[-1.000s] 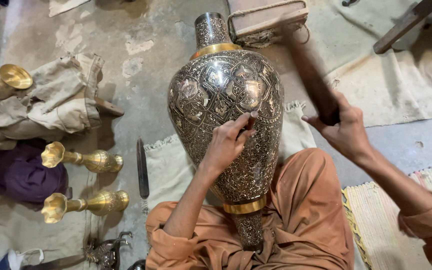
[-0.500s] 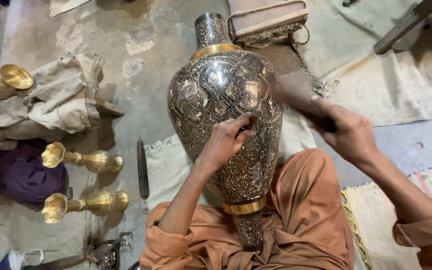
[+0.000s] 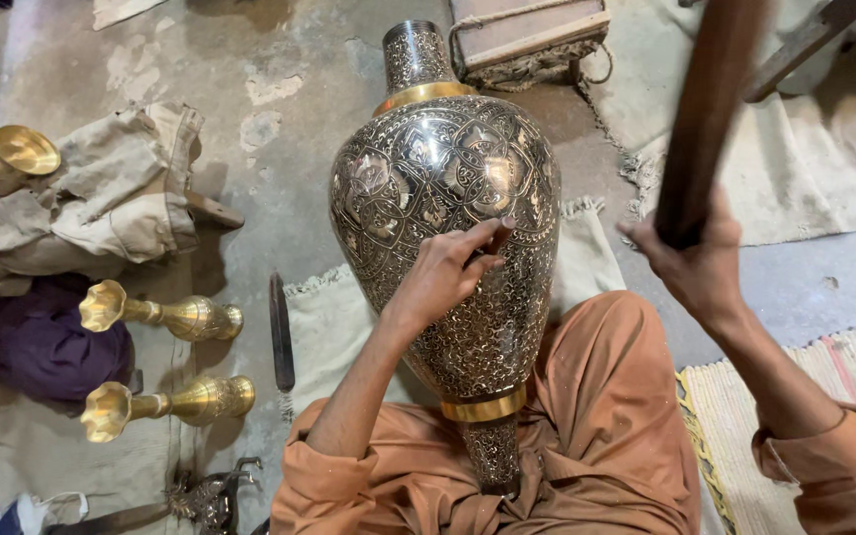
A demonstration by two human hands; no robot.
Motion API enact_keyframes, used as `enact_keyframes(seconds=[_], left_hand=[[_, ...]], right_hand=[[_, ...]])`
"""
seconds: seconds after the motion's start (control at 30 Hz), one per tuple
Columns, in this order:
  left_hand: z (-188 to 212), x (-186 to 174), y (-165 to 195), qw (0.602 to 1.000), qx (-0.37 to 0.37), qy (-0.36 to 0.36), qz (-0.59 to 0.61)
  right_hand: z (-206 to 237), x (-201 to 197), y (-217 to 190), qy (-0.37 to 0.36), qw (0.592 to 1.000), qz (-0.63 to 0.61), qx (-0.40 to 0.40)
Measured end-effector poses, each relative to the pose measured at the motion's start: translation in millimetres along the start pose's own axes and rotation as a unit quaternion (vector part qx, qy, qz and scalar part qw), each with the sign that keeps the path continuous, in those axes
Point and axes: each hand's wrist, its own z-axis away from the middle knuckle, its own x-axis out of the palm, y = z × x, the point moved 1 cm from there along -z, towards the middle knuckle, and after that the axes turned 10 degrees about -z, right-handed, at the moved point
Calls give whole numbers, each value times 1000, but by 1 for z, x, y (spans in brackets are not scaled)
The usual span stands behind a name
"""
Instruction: The person sits cross-legged on the floor holding a large engraved brass vase between their legs. They hold a chisel against the vase surface with one hand and strike it with a wooden mallet held in the other hand, working across the decorated surface throughout the episode.
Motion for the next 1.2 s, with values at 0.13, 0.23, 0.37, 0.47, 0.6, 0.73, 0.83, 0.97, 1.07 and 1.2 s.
enact_keyframes(seconds=[0.13,0.23,0.37,0.47,0.6,0.73,0.83,0.97,1.07,1.2], left_hand=[[-3,0,-1,998,-31,-45,-4],[-3,-1,-2,998,-34,-53,13],[-5,-1,-2,999,-1,-39,-4],[-7,-1,-2,998,-12,-65,4],[-8,-1,-4,994,-33,-100,-9],[-9,-4,-3,998,30,-44,20],[-8,-6,-2,999,34,-34,5],[-10,-5,-1,997,-8,-73,4],[-9,-5,-2,995,-25,-90,35],[-8,-8,-4,998,42,-50,25]], right_hand=[[1,3,-1,-83,896,382,-209],[3,2,0,-25,985,139,-102],[8,5,-1,-48,937,295,-179],[8,4,-1,0,968,217,-127],[7,2,-1,-26,981,126,-144],[7,-1,-3,-30,921,324,-214],[8,-4,-3,33,991,96,-89],[9,2,-10,-43,944,276,-175],[9,8,-19,-11,947,257,-195],[9,16,-21,21,988,-146,41]])
